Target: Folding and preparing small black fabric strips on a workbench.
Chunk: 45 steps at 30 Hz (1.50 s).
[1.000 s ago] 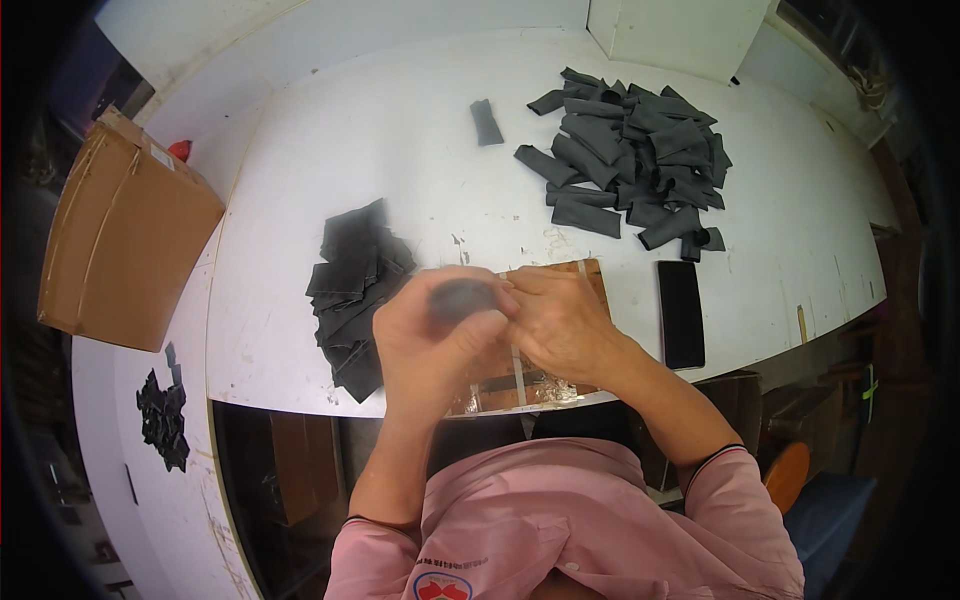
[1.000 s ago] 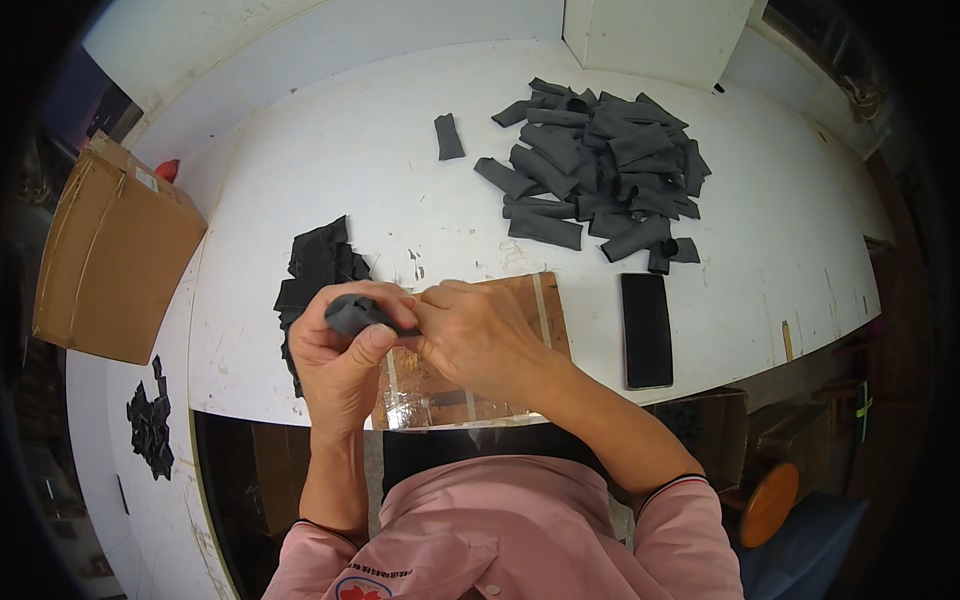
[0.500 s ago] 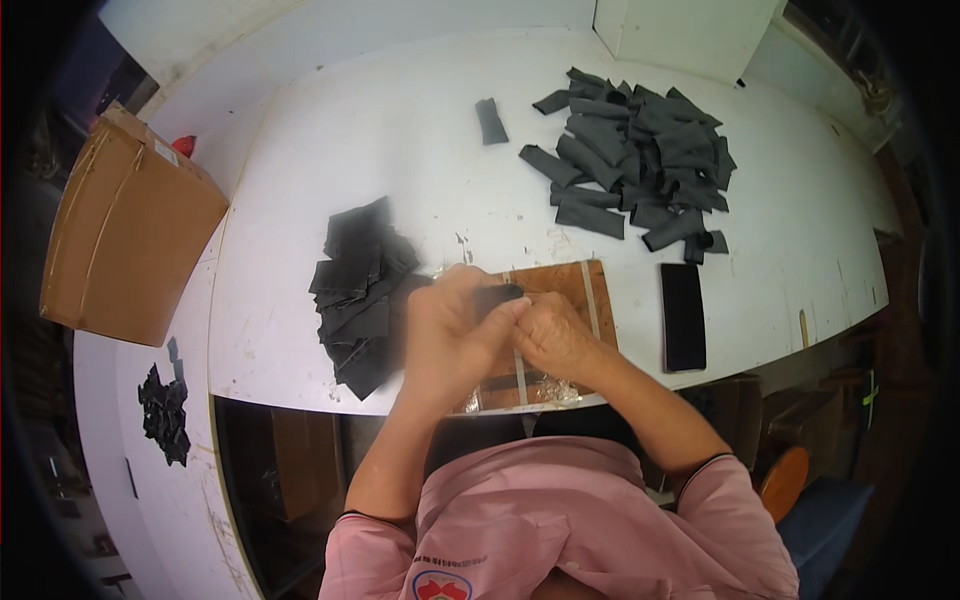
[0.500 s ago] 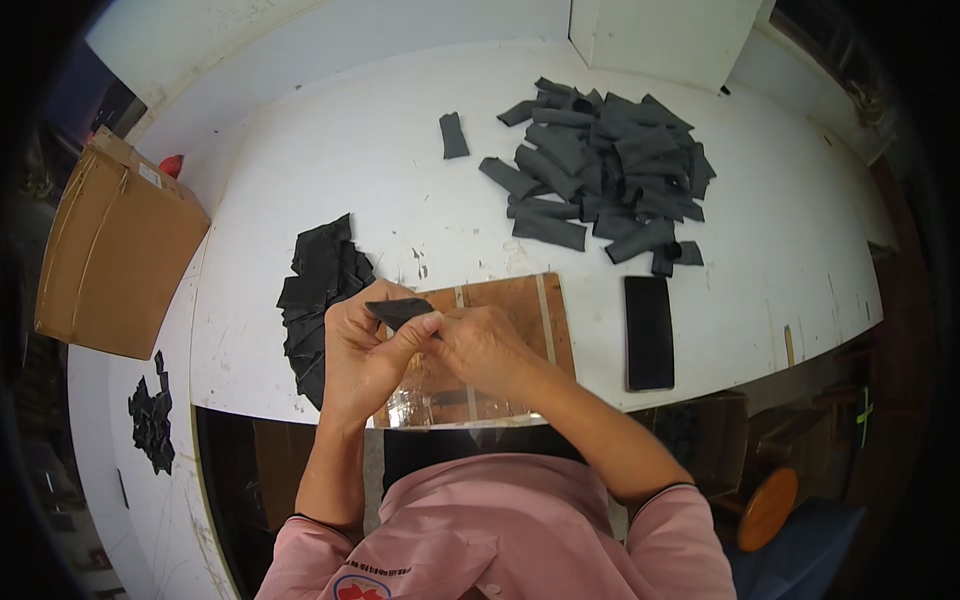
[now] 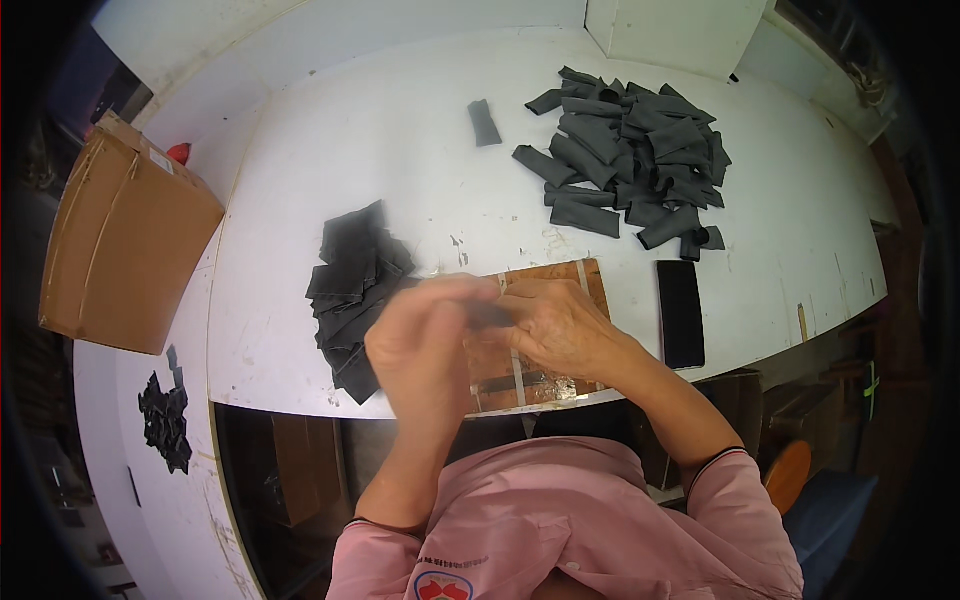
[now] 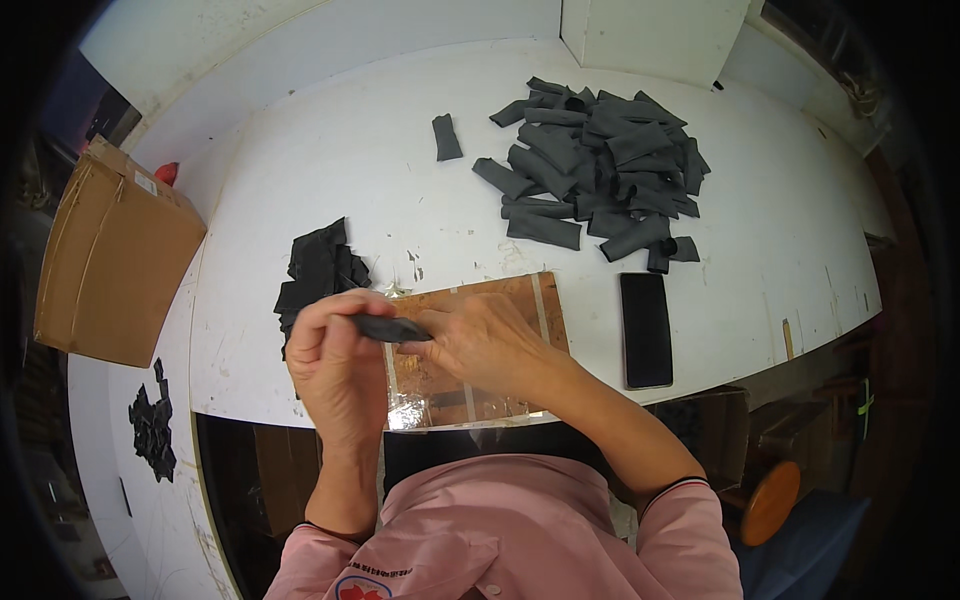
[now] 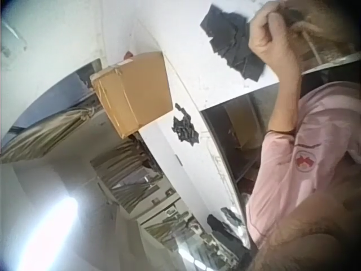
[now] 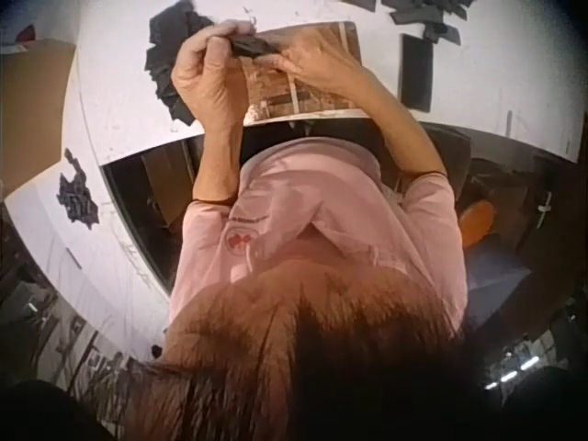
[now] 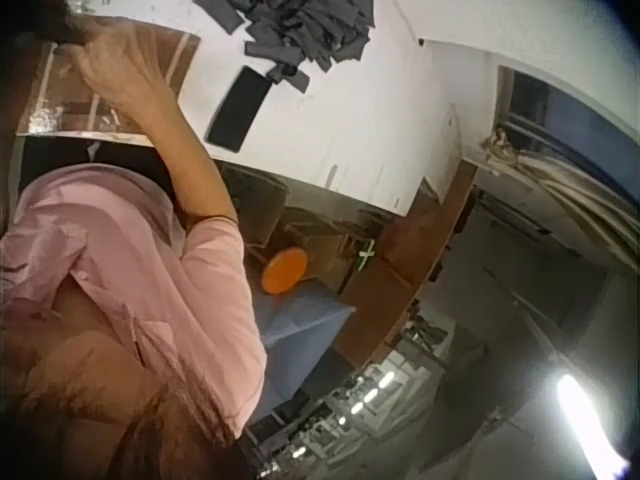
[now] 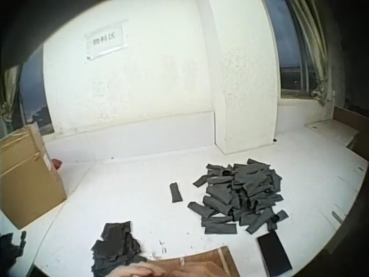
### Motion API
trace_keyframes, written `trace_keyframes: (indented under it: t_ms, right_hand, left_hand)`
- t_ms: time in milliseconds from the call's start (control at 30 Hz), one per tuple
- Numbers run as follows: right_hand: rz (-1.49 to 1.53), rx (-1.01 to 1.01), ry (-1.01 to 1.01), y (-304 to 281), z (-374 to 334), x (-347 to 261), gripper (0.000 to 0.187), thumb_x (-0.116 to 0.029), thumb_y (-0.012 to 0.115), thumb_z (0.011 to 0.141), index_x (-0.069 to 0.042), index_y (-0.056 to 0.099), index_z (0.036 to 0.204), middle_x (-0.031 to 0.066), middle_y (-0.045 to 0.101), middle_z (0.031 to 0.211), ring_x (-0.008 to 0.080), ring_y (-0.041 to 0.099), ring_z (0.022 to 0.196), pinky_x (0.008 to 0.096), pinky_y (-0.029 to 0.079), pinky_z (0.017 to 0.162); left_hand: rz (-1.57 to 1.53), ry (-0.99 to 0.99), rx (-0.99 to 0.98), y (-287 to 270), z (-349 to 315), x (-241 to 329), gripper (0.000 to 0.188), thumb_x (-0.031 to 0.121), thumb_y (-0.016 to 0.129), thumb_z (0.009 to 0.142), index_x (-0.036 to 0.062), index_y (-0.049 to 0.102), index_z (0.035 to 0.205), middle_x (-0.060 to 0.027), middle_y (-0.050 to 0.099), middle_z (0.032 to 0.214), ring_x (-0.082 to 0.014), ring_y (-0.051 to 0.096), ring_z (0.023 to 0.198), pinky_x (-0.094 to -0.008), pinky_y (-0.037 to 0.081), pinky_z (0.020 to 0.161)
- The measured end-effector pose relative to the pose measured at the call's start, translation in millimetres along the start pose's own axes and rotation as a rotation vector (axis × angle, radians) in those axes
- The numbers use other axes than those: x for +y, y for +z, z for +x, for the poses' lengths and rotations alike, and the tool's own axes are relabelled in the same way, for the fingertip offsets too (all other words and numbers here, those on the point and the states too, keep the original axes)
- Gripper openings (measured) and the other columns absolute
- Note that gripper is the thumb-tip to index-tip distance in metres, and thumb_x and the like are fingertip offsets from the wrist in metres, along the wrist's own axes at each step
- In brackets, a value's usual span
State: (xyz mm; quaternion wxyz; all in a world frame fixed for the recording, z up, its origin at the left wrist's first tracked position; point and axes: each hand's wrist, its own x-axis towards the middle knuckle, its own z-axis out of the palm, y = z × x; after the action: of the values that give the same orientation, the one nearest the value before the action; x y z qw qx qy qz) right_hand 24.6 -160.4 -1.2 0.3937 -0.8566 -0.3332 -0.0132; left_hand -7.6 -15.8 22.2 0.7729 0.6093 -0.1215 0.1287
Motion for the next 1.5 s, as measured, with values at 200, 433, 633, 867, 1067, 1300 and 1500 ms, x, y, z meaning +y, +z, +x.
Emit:
trace_keyframes:
  t_ms: [200, 433, 633, 867, 1067, 1300, 1500]
  right_hand:
    - [-0.137, 0.116, -0.088, 21, -4, 7, 0.033, -0.033, 0.056, 0.077, -0.004, 0.052, 0.061, 0.0118, 0.053, 0.055, 0.0283, 0.054, 0.053, 0.0371, 0.041, 0.049]
    - [-0.175, 0.062, -0.098, 12, -2, -2, 0.031, -0.03, 0.054, 0.078, -0.004, 0.053, 0.063, 0.0119, 0.054, 0.057, 0.0278, 0.055, 0.054, 0.0366, 0.042, 0.049]
    - [-0.123, 0.066, -0.079, 12, 0, 4, 0.029, -0.029, 0.054, 0.079, -0.004, 0.056, 0.065, 0.0107, 0.054, 0.056, 0.0278, 0.054, 0.052, 0.0358, 0.043, 0.049]
    - [1.143, 0.442, 0.273, -50, 39, 19, 0.05, -0.042, 0.031, 0.09, 0.003, 0.052, 0.085, 0.0011, 0.045, 0.052, 0.0097, 0.047, 0.051, 0.0218, 0.037, 0.052]
    - [0.976, 0.303, 0.679, 9, -43, 38, 0.04, -0.037, 0.037, 0.089, -0.002, 0.054, 0.083, 0.0013, 0.049, 0.058, 0.0074, 0.046, 0.052, 0.0186, 0.036, 0.052]
    - [0.869, 0.164, 0.731, 30, -88, 16, 0.032, -0.027, 0.04, 0.089, 0.0, 0.055, 0.08, 0.0021, 0.051, 0.062, 0.008, 0.048, 0.056, 0.02, 0.04, 0.055]
    - [0.705, -0.037, 0.585, 44, -62, -11, 0.022, -0.018, 0.049, 0.084, 0.002, 0.056, 0.084, 0.0068, 0.056, 0.067, 0.01, 0.052, 0.061, 0.0241, 0.041, 0.056]
  left_hand:
    - [-0.63, -0.171, 0.144, -12, -6, -11, 0.013, 0.016, 0.052, 0.084, 0.0035, 0.052, 0.089, -0.0086, 0.053, 0.088, -0.0206, 0.048, 0.089, -0.0357, 0.038, 0.084]
    - [-0.305, -0.031, 0.191, -13, -7, -7, 0.013, 0.015, 0.052, 0.084, 0.0019, 0.054, 0.084, -0.01, 0.055, 0.083, -0.0208, 0.05, 0.083, -0.0337, 0.038, 0.081]
    - [-0.151, -0.029, 0.15, -15, -2, -13, 0.014, 0.014, 0.052, 0.084, 0.0005, 0.053, 0.084, -0.0123, 0.057, 0.086, -0.0181, 0.051, 0.082, -0.0303, 0.038, 0.078]
    - [0.933, 0.049, 0.481, -121, 82, -71, 0.03, 0.011, 0.051, 0.075, -0.006, 0.052, 0.099, -0.0166, 0.057, 0.088, -0.0244, 0.054, 0.081, -0.0338, 0.043, 0.071]
    - [1.493, -0.36, 0.373, -205, 138, -133, 0.027, 0.016, 0.056, 0.071, -0.0027, 0.055, 0.091, -0.0195, 0.057, 0.093, -0.034, 0.053, 0.091, -0.0402, 0.042, 0.078]
    - [1.301, -0.04, 0.292, -215, 141, -117, 0.015, 0.013, 0.059, 0.069, -0.0012, 0.057, 0.074, -0.0161, 0.058, 0.075, -0.0322, 0.055, 0.072, -0.0382, 0.043, 0.066]
    - [0.71, 0.182, 0.535, -117, 59, -35, 0.008, 0.005, 0.059, 0.077, 0.0006, 0.052, 0.08, 0.0008, 0.05, 0.066, -0.0068, 0.046, 0.058, -0.0197, 0.039, 0.054]
